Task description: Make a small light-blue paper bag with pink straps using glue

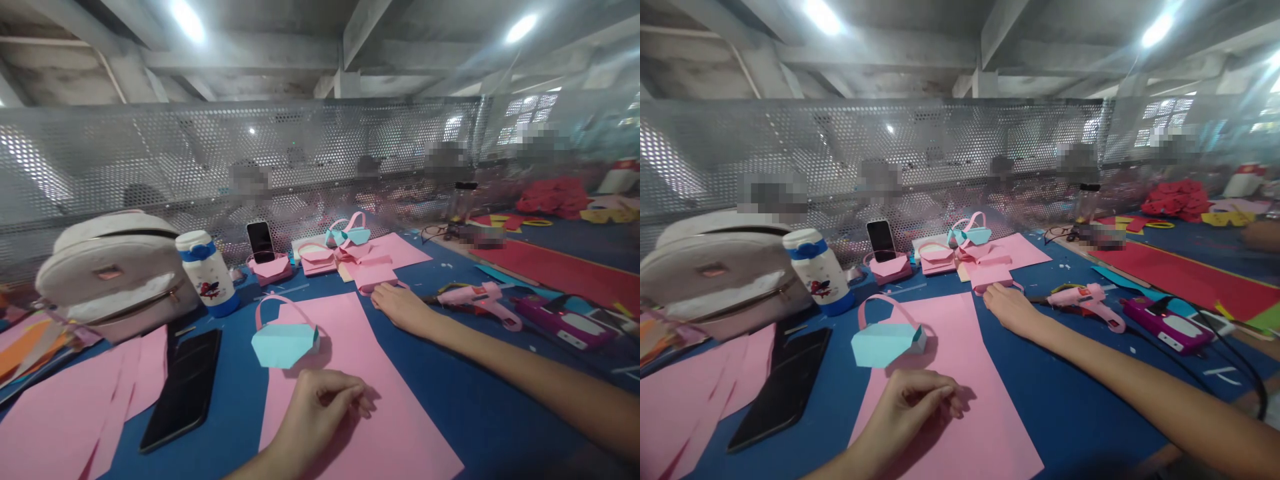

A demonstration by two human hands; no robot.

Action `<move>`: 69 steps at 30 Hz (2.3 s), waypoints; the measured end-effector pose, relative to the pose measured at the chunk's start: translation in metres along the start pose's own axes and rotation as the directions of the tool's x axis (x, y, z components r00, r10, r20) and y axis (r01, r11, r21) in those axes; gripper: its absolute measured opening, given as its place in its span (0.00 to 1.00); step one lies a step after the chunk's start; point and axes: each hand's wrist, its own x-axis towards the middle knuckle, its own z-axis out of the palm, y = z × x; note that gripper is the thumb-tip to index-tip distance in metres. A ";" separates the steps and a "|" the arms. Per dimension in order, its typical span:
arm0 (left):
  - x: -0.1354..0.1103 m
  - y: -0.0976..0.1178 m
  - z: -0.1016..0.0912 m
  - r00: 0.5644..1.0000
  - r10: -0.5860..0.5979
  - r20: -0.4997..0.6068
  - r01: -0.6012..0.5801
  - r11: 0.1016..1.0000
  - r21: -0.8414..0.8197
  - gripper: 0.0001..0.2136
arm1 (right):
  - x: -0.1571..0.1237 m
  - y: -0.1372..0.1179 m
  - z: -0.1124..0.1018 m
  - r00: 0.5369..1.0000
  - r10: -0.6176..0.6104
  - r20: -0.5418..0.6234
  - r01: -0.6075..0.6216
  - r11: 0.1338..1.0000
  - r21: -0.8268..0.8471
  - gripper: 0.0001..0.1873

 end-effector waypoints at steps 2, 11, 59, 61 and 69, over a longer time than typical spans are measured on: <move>0.001 -0.003 0.000 1.000 -0.001 -0.002 0.001 0.998 -0.056 0.11 | 0.000 0.000 0.001 1.000 -0.015 -0.001 0.015 1.000 -0.020 0.10; 0.000 -0.005 -0.001 1.000 -0.005 0.013 0.007 0.991 -0.132 0.09 | -0.005 0.006 -0.004 0.998 0.012 -0.059 -0.011 1.000 0.015 0.11; 0.001 -0.004 0.000 1.000 -0.024 0.006 0.024 0.995 -0.098 0.09 | 0.001 0.010 0.007 0.994 0.068 -0.081 -0.062 0.995 0.075 0.07; 0.001 -0.007 -0.001 1.000 -0.021 0.008 0.021 0.995 -0.093 0.09 | 0.002 0.010 0.008 0.995 0.055 -0.078 -0.051 0.997 0.063 0.08; 0.001 -0.008 0.000 1.000 -0.020 0.003 0.020 0.995 -0.098 0.10 | 0.006 0.007 0.004 0.997 -0.076 -0.023 0.076 0.997 0.002 0.08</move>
